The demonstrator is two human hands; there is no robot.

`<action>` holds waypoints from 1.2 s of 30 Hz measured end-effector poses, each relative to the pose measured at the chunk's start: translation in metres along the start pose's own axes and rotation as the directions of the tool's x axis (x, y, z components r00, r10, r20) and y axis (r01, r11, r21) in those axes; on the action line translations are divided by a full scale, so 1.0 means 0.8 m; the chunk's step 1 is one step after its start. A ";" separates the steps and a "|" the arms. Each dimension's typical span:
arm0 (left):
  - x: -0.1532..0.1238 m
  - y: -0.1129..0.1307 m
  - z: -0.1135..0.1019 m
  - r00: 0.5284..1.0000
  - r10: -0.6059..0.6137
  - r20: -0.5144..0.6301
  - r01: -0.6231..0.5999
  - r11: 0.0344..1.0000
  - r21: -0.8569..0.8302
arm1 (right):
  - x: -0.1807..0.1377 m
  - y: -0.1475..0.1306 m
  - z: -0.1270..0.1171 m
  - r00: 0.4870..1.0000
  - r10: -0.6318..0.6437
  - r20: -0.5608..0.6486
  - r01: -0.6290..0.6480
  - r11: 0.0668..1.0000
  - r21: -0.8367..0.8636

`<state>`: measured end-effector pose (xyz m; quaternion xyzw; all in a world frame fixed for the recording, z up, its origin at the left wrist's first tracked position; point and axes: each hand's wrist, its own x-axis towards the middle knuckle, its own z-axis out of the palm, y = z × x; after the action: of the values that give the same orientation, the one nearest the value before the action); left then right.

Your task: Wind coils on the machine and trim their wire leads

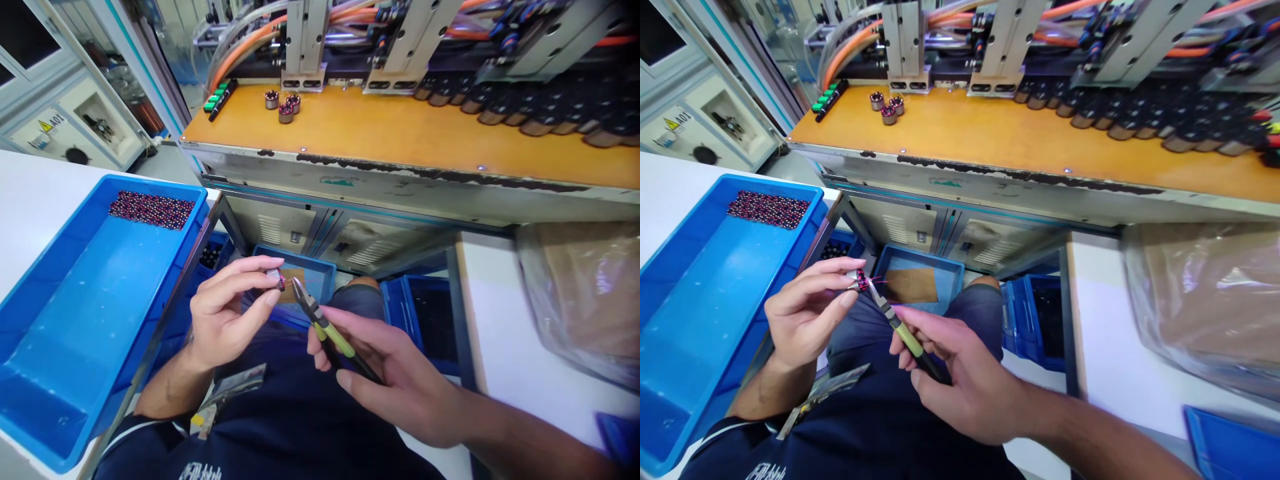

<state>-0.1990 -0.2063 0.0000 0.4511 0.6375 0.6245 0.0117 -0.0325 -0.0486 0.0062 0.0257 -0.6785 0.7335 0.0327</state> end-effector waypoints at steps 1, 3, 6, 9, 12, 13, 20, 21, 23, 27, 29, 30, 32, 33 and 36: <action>0.000 0.000 0.000 1.000 0.000 0.001 0.000 1.000 0.003 | 0.000 -0.001 0.001 1.000 0.001 -0.004 -0.001 1.000 -0.002; 0.000 0.000 0.000 1.000 0.001 0.002 -0.001 1.000 0.005 | 0.001 -0.001 0.002 1.000 0.000 -0.011 0.000 1.000 -0.004; 0.000 0.000 -0.001 1.000 0.006 0.009 -0.006 1.000 -0.004 | 0.004 -0.001 0.003 1.000 -0.004 -0.015 0.004 1.000 -0.011; 0.001 0.001 -0.001 1.000 0.008 0.016 -0.008 1.000 -0.009 | 0.006 -0.001 0.003 1.000 -0.020 -0.022 0.019 0.999 -0.036; 0.000 0.003 -0.002 1.000 0.011 0.014 -0.011 1.000 -0.006 | 0.006 -0.003 0.003 0.999 -0.035 -0.027 0.032 0.995 -0.095; 0.000 0.003 -0.002 1.000 0.012 0.012 -0.011 1.000 -0.005 | 0.006 -0.004 0.003 0.999 -0.038 -0.028 0.035 0.992 -0.118; 0.000 0.002 0.000 1.000 0.022 0.015 -0.022 1.000 -0.007 | 0.003 -0.001 0.002 0.996 0.055 -0.069 -0.067 0.982 -0.178; 0.000 0.001 0.000 0.999 0.028 0.019 -0.028 1.000 -0.010 | 0.003 0.000 0.001 0.993 0.088 -0.077 -0.100 0.981 -0.164; 0.000 -0.001 -0.001 0.998 0.042 0.037 -0.042 0.999 -0.010 | 0.000 0.002 0.000 0.985 0.140 -0.100 -0.151 0.982 -0.117; -0.001 -0.006 -0.002 0.991 0.122 0.047 -0.121 0.992 -0.021 | -0.010 -0.001 -0.006 0.988 0.121 -0.101 -0.126 0.991 -0.052; -0.001 -0.007 -0.001 0.989 0.142 0.030 -0.139 0.985 -0.106 | -0.015 -0.004 -0.008 0.993 0.086 -0.077 -0.090 0.994 -0.057; -0.001 -0.007 0.000 0.990 0.142 0.026 -0.136 0.978 -0.158 | -0.017 -0.005 -0.009 0.995 0.073 -0.066 -0.078 0.995 -0.066; -0.002 -0.007 0.003 0.989 0.143 0.031 -0.133 0.965 -0.226 | -0.020 -0.007 -0.008 0.997 0.057 -0.047 -0.061 0.994 -0.091; -0.003 -0.007 0.004 0.989 0.147 0.034 -0.135 0.963 -0.235 | -0.020 -0.008 -0.008 0.998 0.052 -0.043 -0.057 0.993 -0.105; -0.007 -0.009 0.006 0.986 0.159 0.046 -0.145 0.964 -0.224 | -0.022 -0.008 -0.007 0.999 0.038 -0.035 -0.043 0.988 -0.147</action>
<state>-0.1969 -0.2049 -0.0100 0.5141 0.5272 0.6758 0.0340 -0.0144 -0.0425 0.0106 -0.0022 -0.7308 0.6819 0.0306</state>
